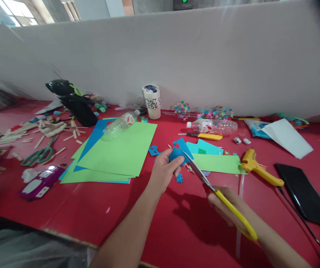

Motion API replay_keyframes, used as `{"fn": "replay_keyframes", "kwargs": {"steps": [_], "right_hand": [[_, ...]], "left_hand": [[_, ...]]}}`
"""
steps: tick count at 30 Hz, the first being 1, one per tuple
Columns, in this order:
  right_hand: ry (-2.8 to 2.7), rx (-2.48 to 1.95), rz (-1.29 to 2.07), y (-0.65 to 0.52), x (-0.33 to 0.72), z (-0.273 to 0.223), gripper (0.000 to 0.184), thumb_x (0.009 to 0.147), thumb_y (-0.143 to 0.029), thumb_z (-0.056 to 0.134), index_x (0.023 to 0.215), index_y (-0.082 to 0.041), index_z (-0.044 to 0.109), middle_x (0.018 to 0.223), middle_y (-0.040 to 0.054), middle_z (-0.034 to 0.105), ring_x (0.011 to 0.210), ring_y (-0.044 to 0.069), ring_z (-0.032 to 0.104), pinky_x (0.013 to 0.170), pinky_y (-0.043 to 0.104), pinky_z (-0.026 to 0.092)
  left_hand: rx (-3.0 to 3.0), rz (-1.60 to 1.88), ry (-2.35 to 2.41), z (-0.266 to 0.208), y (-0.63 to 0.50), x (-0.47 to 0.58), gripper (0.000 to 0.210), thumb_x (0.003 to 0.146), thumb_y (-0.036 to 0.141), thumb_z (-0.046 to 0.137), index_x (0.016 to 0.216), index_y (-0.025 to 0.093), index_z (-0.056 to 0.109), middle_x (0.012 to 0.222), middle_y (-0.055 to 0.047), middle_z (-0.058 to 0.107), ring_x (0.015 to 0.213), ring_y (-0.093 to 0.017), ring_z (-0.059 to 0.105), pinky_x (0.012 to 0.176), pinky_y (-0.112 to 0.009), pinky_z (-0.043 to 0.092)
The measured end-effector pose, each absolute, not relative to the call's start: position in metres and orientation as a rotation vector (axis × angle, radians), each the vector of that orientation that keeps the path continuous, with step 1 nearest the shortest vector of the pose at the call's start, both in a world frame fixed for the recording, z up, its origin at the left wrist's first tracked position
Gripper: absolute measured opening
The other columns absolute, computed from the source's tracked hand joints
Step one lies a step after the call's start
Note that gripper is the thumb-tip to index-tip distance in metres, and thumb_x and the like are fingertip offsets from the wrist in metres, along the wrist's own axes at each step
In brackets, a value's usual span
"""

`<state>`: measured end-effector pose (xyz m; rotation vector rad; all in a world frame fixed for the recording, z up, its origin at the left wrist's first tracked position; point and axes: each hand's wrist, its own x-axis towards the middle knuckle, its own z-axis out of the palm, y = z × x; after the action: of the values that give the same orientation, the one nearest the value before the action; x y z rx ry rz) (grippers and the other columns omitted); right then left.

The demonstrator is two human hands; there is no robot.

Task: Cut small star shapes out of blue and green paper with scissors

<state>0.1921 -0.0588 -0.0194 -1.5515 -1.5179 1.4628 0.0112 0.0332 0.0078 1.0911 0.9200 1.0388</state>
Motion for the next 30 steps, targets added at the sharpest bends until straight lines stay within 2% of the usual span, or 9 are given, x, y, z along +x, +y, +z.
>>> {"fn": "replay_keyframes", "kwargs": {"steps": [9, 24, 28, 30], "right_hand": [[-1.556, -1.561, 1.428, -0.0584, 0.1946, -0.0229, 0.045, 0.079, -0.061, 0.045, 0.061, -0.022, 0.032, 0.039, -0.0093, 0.033, 0.030, 0.006, 0.031, 0.031, 0.020, 0.020], [-1.551, -1.580, 1.404, -0.0576, 0.1942, -0.0222, 0.046, 0.079, -0.061, 0.046, 0.059, -0.023, 0.031, 0.040, -0.0096, 0.030, 0.030, 0.005, 0.029, 0.030, 0.019, 0.017], [-1.539, -1.572, 1.424, -0.0572, 0.1949, -0.0211, 0.046, 0.078, -0.061, 0.048, 0.059, -0.023, 0.031, 0.040, -0.0096, 0.031, 0.031, 0.005, 0.029, 0.030, 0.019, 0.019], [-1.514, -1.554, 1.455, -0.0573, 0.1955, -0.0211, 0.045, 0.077, -0.061, 0.048, 0.060, -0.022, 0.032, 0.040, -0.0099, 0.031, 0.031, 0.005, 0.028, 0.030, 0.018, 0.019]], "left_hand": [[1.102, 1.028, 0.914, 0.0069, 0.0342, 0.0104, 0.015, 0.073, 0.029, 0.060, 0.073, 0.016, 0.053, 0.056, 0.005, 0.053, 0.036, 0.000, 0.034, 0.039, -0.016, 0.023], [1.088, 1.050, 0.925, 0.0070, 0.0331, 0.0125, 0.015, 0.073, 0.027, 0.060, 0.072, 0.015, 0.051, 0.056, 0.005, 0.054, 0.036, 0.000, 0.033, 0.038, -0.015, 0.025], [1.149, 1.031, 0.937, 0.0049, 0.0343, 0.0102, 0.017, 0.075, 0.032, 0.058, 0.072, 0.017, 0.051, 0.050, 0.005, 0.050, 0.035, -0.003, 0.035, 0.036, -0.016, 0.025], [1.199, 1.067, 0.953, 0.0037, 0.0362, 0.0081, 0.019, 0.076, 0.034, 0.056, 0.069, 0.017, 0.051, 0.048, 0.006, 0.046, 0.040, -0.005, 0.040, 0.039, -0.017, 0.031]]}}
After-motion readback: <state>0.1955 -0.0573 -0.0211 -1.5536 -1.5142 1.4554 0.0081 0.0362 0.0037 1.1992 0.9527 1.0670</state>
